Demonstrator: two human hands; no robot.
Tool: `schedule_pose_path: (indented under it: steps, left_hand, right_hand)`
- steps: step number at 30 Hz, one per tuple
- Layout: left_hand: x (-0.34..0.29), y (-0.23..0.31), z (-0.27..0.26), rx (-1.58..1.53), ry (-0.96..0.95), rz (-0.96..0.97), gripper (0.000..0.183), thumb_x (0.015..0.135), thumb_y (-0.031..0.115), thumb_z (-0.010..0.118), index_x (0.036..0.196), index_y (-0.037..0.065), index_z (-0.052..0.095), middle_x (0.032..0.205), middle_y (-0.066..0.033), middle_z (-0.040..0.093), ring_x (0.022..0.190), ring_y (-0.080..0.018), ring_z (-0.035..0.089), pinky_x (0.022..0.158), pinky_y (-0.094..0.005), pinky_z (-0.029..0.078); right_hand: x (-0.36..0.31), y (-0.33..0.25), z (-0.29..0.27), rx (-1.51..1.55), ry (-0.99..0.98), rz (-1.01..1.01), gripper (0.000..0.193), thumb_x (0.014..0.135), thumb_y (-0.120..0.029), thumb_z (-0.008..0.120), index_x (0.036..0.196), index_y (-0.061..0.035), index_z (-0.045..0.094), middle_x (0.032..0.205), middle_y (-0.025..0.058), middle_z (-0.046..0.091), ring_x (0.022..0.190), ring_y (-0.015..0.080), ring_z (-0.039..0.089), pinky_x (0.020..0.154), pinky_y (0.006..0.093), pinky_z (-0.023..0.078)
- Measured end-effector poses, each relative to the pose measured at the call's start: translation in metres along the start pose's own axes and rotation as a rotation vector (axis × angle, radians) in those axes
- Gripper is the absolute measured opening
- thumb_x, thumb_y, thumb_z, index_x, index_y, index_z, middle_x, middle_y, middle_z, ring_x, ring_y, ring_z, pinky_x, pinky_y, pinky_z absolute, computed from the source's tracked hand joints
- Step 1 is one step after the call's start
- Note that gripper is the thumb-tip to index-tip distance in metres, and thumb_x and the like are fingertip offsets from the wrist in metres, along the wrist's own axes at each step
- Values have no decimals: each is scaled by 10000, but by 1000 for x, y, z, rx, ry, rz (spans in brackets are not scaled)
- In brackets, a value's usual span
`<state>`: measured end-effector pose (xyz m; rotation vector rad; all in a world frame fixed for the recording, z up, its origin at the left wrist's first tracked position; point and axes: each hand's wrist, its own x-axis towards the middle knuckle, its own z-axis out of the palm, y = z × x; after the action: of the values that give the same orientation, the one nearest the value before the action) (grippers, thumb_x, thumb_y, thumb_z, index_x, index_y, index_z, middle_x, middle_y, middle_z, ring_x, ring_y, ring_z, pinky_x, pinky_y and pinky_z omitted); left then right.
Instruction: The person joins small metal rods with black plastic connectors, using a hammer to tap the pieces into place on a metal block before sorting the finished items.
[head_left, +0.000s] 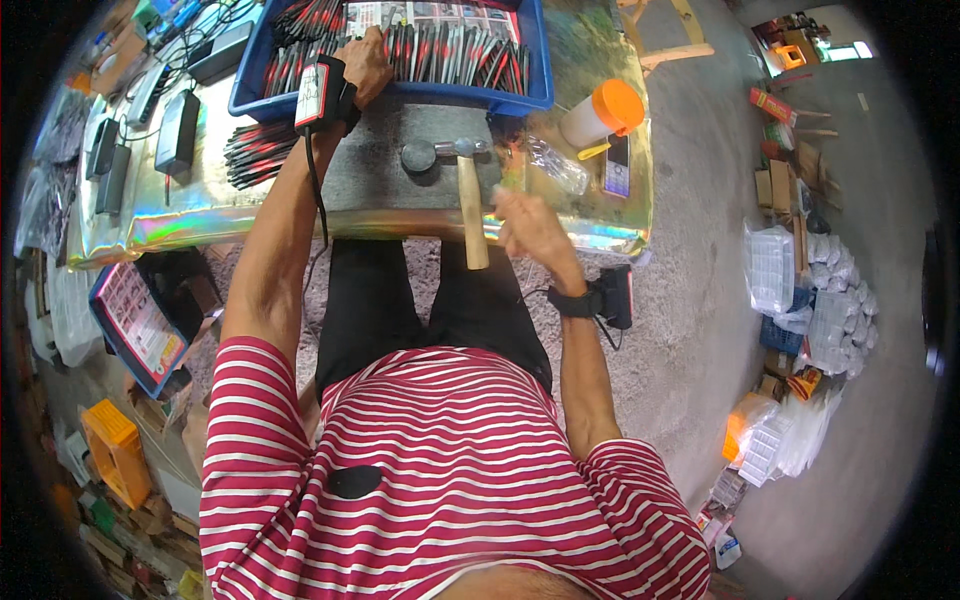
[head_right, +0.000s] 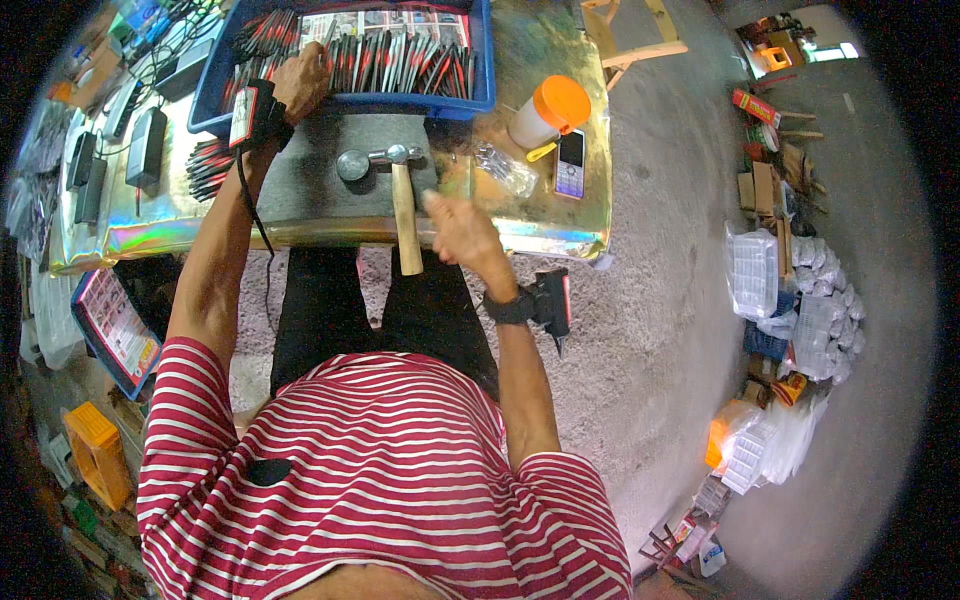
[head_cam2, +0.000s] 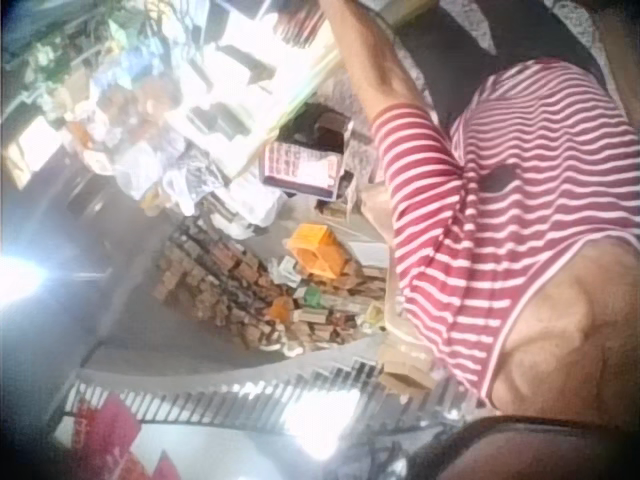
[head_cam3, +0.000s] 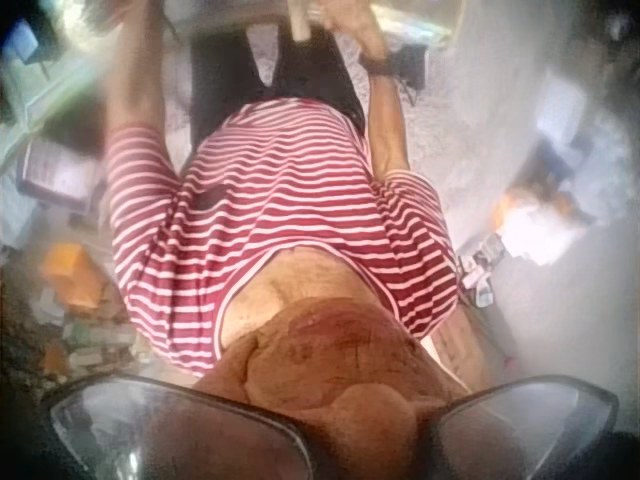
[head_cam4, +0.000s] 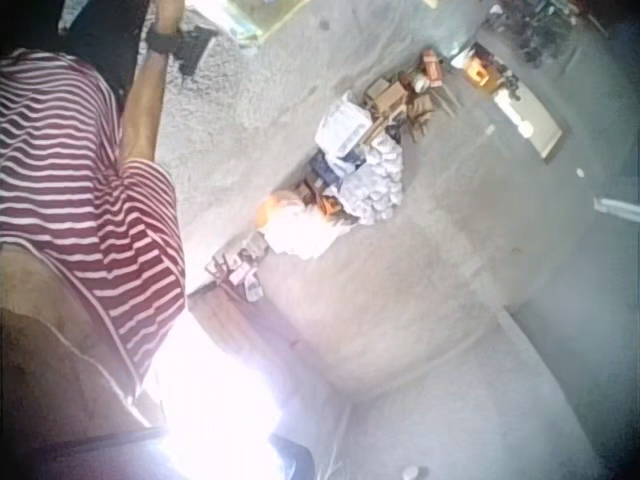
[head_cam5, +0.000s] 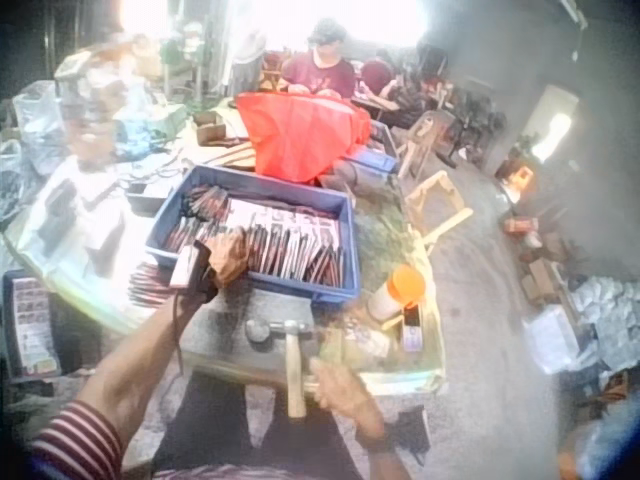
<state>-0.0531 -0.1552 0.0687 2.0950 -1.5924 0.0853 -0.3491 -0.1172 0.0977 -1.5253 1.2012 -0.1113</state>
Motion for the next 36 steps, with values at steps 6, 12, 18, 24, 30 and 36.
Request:
schedule_pose_path:
  steps: [6,12,18,24,30,36]
  left_hand:
    - [4,-18,35,-41,-41,-25,202,773,144,500,911,22,417,690,-219,551,632,-373,546,528,-433,408]
    - [-8,-4,17,-2,-11,-91,186,766,150,493,827,-22,456,724,-243,571,683,-389,566,558,-443,447]
    - [-28,-1,2,-214,434,2,259,711,63,569,965,31,536,828,-140,586,796,-310,532,729,-375,413]
    - [-88,1,-46,-367,533,-153,228,747,64,521,969,19,532,893,-123,582,863,-265,525,768,-351,413]
    - [-161,-47,-44,-594,566,-383,202,738,15,489,935,-11,523,815,-134,577,755,-224,566,686,-307,450]
    - [-188,-61,-39,-476,498,-523,211,676,4,459,872,-21,533,799,-177,573,764,-287,561,711,-354,440]
  right_hand:
    - [64,50,-20,23,436,-401,154,792,-127,464,722,-17,547,533,62,516,436,90,492,372,217,374]
    - [94,51,-10,-227,613,-464,109,735,-96,486,710,-12,552,565,101,534,509,168,540,476,296,416]
    - [100,47,-10,-352,616,-499,107,723,-115,502,680,-27,545,609,141,552,579,274,555,537,358,423]
    - [111,56,-14,-559,722,-611,175,720,-187,506,667,-29,556,628,163,564,622,304,570,552,379,432]
    - [122,60,-18,-728,591,-548,246,755,-234,468,678,-11,539,664,195,557,644,328,569,556,406,428]
    - [124,73,-32,-810,640,-661,212,754,-205,473,706,-1,507,633,206,517,595,323,545,518,398,406]
